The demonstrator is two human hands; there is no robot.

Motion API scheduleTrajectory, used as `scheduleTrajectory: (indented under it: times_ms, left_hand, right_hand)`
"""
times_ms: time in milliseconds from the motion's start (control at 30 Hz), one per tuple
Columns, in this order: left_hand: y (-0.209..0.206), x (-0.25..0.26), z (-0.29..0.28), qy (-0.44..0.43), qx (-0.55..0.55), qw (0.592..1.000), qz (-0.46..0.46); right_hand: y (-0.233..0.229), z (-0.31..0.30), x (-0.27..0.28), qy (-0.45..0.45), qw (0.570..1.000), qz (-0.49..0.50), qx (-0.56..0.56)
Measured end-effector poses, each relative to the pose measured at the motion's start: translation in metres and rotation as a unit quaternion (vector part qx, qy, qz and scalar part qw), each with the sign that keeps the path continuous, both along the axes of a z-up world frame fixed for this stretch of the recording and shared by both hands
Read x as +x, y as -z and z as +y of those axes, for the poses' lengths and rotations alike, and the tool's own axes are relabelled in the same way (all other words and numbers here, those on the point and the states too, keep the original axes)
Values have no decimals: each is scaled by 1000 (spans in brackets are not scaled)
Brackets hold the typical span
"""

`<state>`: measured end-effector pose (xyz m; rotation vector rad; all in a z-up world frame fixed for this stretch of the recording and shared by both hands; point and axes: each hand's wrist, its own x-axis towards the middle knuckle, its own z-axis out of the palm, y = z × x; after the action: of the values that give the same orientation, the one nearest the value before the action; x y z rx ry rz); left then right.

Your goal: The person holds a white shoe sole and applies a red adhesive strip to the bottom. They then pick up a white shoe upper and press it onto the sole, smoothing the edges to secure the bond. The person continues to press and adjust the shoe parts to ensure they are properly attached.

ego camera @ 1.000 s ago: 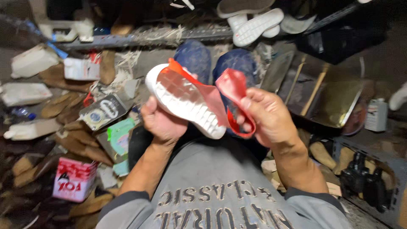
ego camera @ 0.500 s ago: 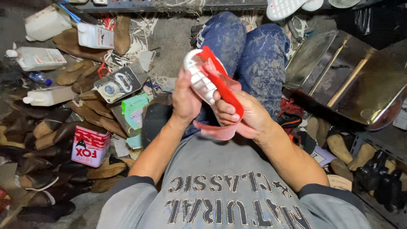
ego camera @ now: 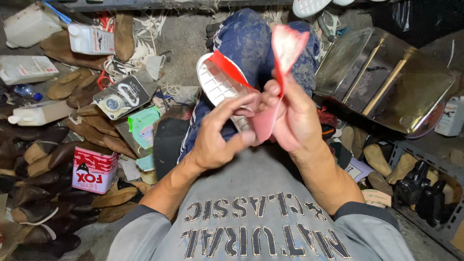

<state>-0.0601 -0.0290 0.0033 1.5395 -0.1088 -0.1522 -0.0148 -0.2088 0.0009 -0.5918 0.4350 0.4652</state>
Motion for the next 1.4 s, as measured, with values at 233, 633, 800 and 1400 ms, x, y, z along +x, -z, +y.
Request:
scheduleTrajectory:
  times_ms: [233,633,800,1400]
  left_hand:
    - [4,3,-10,84,-39,986,141]
    - [-12,21,-27,37,-191,939,284]
    - [-11,19,14,-144,35,988,-36]
    - [24,41,-25,-209,-454,849,168]
  right_hand:
    - [7,-34,4,32,998,-12,-53]
    - [-16,-34,-20,-70,400,-647,-646]
    - [-35,-32,-12,81,641,-581,-495]
    - [-31,25,-33,-122,703,-298,-635]
